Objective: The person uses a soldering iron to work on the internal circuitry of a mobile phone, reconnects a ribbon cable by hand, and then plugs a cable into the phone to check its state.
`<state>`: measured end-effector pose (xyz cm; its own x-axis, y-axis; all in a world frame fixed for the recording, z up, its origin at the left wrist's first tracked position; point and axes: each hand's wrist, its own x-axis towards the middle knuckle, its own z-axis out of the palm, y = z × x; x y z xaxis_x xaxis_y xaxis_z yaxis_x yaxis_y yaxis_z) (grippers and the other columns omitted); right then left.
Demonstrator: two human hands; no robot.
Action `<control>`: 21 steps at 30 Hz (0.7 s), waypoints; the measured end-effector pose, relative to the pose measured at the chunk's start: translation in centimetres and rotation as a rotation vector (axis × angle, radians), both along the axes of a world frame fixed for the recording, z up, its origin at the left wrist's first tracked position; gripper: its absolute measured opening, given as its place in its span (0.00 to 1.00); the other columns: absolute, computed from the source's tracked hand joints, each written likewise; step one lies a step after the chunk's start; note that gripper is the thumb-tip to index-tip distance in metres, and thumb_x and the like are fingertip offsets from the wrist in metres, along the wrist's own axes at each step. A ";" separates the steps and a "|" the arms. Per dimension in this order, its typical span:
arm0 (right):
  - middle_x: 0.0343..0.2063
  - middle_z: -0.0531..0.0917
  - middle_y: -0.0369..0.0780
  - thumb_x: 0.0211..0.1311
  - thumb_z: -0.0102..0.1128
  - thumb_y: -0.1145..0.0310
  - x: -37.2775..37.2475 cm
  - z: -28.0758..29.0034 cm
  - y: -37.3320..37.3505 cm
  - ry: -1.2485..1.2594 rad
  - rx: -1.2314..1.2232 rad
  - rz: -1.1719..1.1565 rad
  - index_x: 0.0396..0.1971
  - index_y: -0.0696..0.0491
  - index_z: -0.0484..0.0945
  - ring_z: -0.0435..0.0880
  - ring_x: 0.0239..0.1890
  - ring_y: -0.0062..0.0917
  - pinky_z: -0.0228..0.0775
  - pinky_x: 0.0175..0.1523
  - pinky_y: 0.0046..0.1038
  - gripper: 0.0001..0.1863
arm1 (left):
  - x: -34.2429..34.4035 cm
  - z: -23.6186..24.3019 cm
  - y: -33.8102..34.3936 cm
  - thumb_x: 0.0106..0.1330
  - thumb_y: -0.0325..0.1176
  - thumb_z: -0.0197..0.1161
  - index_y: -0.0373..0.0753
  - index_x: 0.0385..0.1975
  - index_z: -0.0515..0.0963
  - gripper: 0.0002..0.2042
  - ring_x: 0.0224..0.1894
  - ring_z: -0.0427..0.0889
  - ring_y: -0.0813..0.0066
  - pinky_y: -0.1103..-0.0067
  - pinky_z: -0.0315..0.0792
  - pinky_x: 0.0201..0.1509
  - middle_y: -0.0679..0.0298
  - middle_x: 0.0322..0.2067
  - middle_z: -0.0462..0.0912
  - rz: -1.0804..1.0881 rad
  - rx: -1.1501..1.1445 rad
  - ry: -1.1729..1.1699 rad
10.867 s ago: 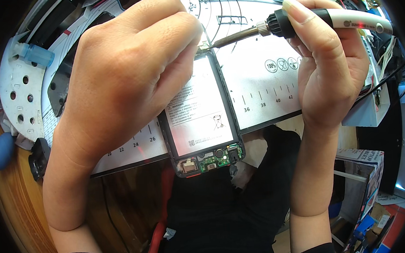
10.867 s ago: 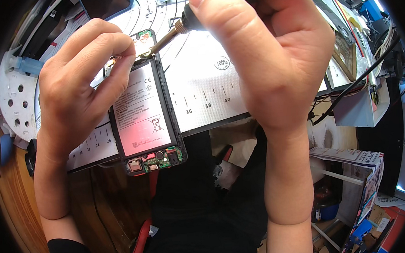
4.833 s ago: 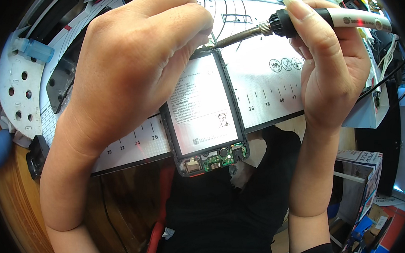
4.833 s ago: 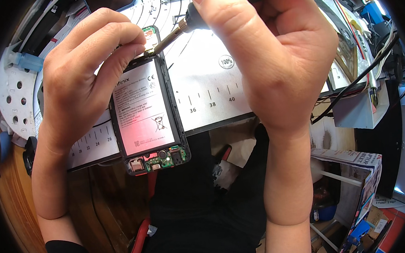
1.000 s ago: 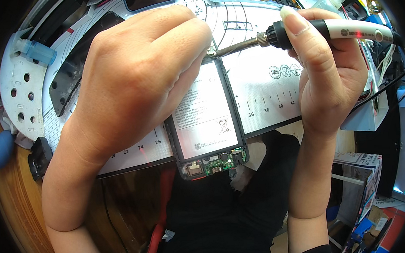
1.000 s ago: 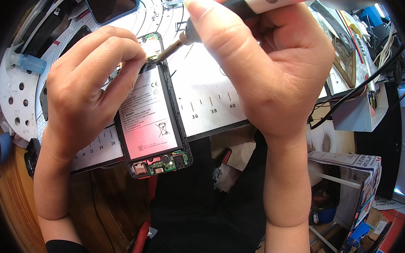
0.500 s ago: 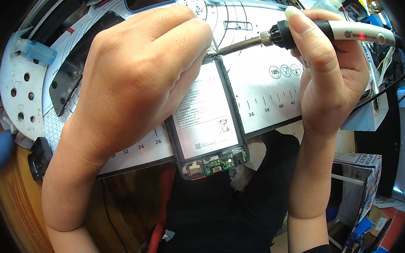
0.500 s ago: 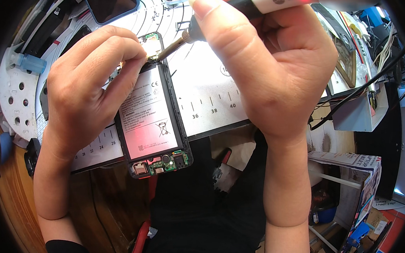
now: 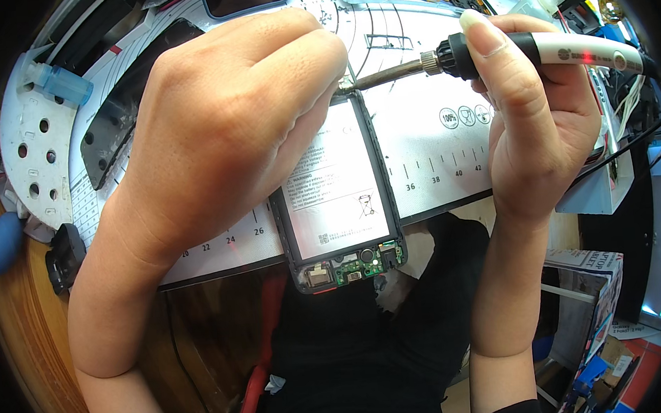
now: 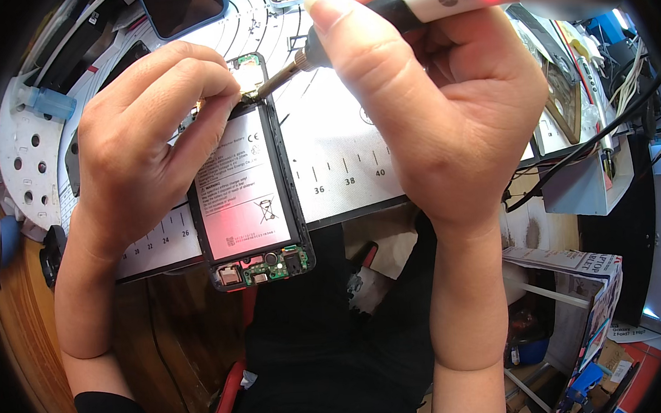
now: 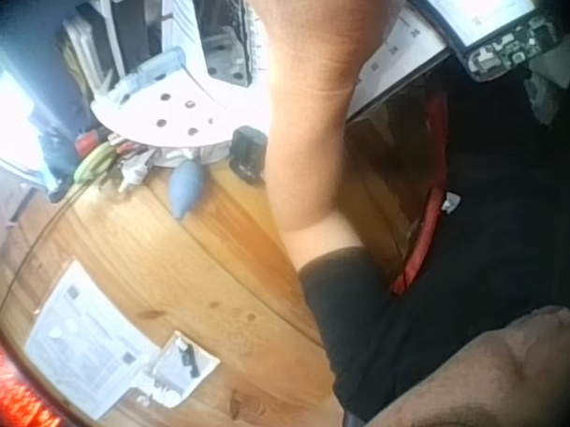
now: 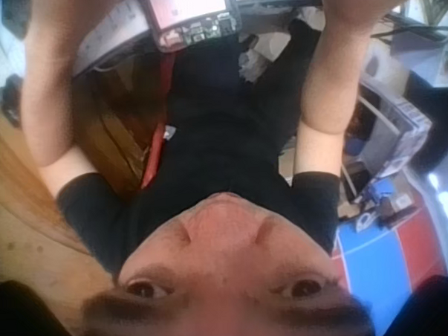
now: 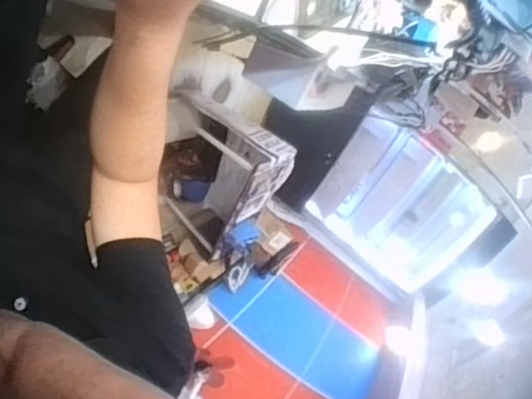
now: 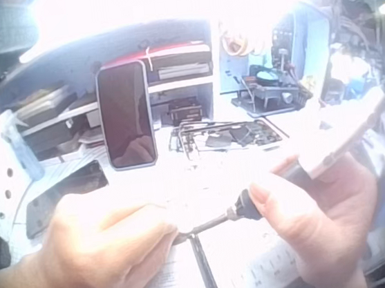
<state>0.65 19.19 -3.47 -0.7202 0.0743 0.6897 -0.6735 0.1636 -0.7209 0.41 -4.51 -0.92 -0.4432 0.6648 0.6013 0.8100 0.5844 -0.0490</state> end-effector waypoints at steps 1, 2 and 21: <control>0.31 0.83 0.37 0.63 0.66 0.72 0.0 0.0 0.0 0.001 -0.002 0.000 0.41 0.63 0.83 0.78 0.30 0.14 0.65 0.36 0.14 0.11 | 0.0 0.0 0.0 0.56 0.20 0.69 0.35 0.29 0.78 0.06 0.32 0.84 0.68 0.79 0.77 0.35 0.61 0.31 0.84 0.000 0.002 0.000; 0.30 0.83 0.37 0.63 0.67 0.72 0.0 0.0 -0.1 0.004 -0.005 0.004 0.41 0.63 0.83 0.78 0.30 0.14 0.65 0.36 0.14 0.11 | 0.0 0.0 0.0 0.56 0.20 0.69 0.35 0.29 0.78 0.06 0.32 0.84 0.68 0.79 0.77 0.35 0.61 0.31 0.84 0.000 0.004 0.000; 0.30 0.84 0.37 0.63 0.66 0.71 0.6 -0.1 -1.6 0.080 -0.067 -0.003 0.42 0.63 0.83 0.79 0.30 0.14 0.66 0.36 0.14 0.12 | -0.1 -0.1 0.0 0.55 0.20 0.69 0.35 0.29 0.78 0.06 0.31 0.84 0.67 0.79 0.76 0.34 0.61 0.31 0.83 -0.009 0.010 0.003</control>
<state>1.20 17.64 -3.59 -0.6630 0.1240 0.7383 -0.7287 0.1192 -0.6744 0.33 -4.55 -1.01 -0.4356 0.6624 0.6095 0.8150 0.5776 -0.0453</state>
